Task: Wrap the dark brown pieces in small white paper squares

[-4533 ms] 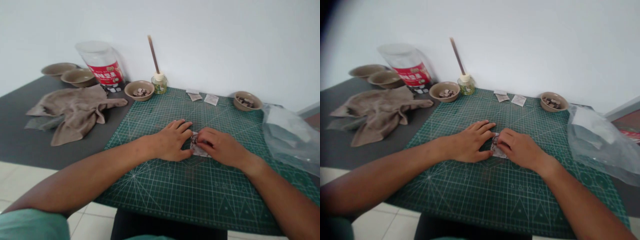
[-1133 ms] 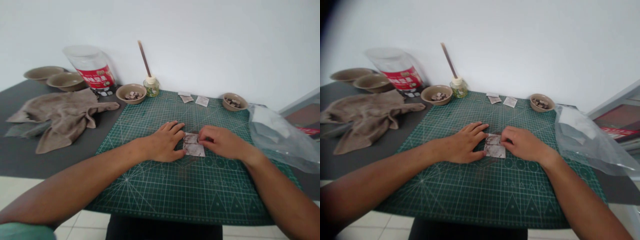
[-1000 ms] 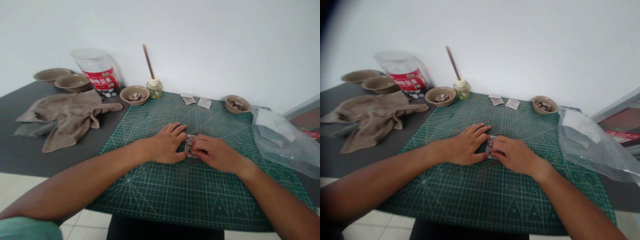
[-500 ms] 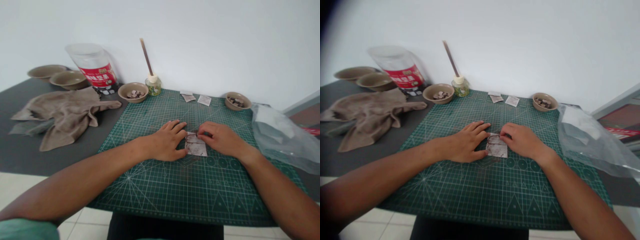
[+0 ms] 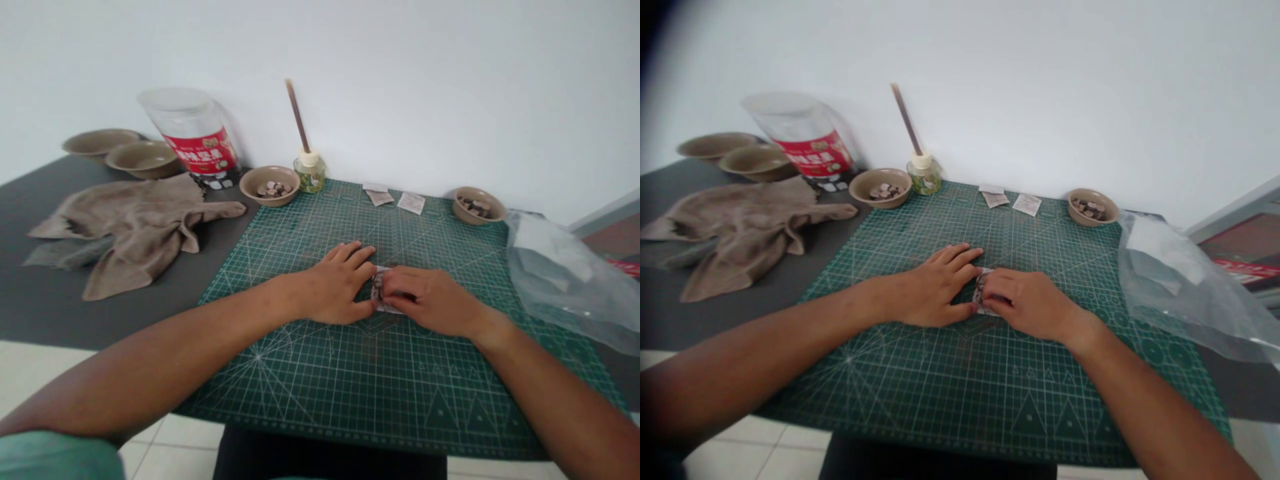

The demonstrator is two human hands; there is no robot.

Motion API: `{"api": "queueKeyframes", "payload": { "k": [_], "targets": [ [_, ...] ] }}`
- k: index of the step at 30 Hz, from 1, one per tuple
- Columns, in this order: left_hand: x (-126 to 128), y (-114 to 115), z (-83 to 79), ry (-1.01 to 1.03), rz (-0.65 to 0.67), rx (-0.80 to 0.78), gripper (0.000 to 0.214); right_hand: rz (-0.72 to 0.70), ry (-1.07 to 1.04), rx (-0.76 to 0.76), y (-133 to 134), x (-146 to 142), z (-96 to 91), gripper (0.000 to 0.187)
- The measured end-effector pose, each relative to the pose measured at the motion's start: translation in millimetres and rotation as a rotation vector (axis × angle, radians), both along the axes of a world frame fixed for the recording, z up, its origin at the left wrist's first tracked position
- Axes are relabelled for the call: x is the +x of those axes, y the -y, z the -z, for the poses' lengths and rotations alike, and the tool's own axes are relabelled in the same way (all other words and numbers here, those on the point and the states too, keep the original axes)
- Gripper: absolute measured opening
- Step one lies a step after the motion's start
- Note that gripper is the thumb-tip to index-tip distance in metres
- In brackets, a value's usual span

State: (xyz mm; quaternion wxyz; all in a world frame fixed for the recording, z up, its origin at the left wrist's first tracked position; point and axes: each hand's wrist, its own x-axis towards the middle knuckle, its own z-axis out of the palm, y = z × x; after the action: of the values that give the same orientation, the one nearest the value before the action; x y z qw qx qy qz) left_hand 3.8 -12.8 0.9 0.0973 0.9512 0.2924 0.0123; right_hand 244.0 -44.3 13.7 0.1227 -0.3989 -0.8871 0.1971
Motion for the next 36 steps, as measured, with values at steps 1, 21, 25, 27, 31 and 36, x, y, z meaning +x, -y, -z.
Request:
{"api": "queueKeyframes", "payload": {
  "k": [1,21,25,27,31,36],
  "targets": [
    [0.0,0.0,0.0,-0.001,-0.002,0.004,0.064,0.048,0.009,0.037,-0.9,-0.3,0.6,0.013],
    [0.8,1.5,-2.4,-0.004,-0.004,-0.016,0.064,-0.031,0.065,0.001,4.8,-4.2,-1.4,0.011],
    [0.5,1.0,-1.8,-0.002,-0.014,-0.006,0.063,0.126,0.118,0.089,-0.6,2.9,-0.7,0.009],
    [0.3,0.9,-1.5,-0.001,-0.008,-0.006,0.062,0.073,0.112,0.038,1.2,3.8,-2.3,0.009],
    [0.0,0.9,-1.8,-0.003,-0.001,-0.02,0.064,-0.033,0.073,0.016,5.6,-3.3,-0.5,0.012],
    [-0.4,0.1,-2.2,0.004,-0.01,-0.009,0.061,0.167,0.128,0.103,-0.2,6.2,-1.0,0.007]
  ]
}}
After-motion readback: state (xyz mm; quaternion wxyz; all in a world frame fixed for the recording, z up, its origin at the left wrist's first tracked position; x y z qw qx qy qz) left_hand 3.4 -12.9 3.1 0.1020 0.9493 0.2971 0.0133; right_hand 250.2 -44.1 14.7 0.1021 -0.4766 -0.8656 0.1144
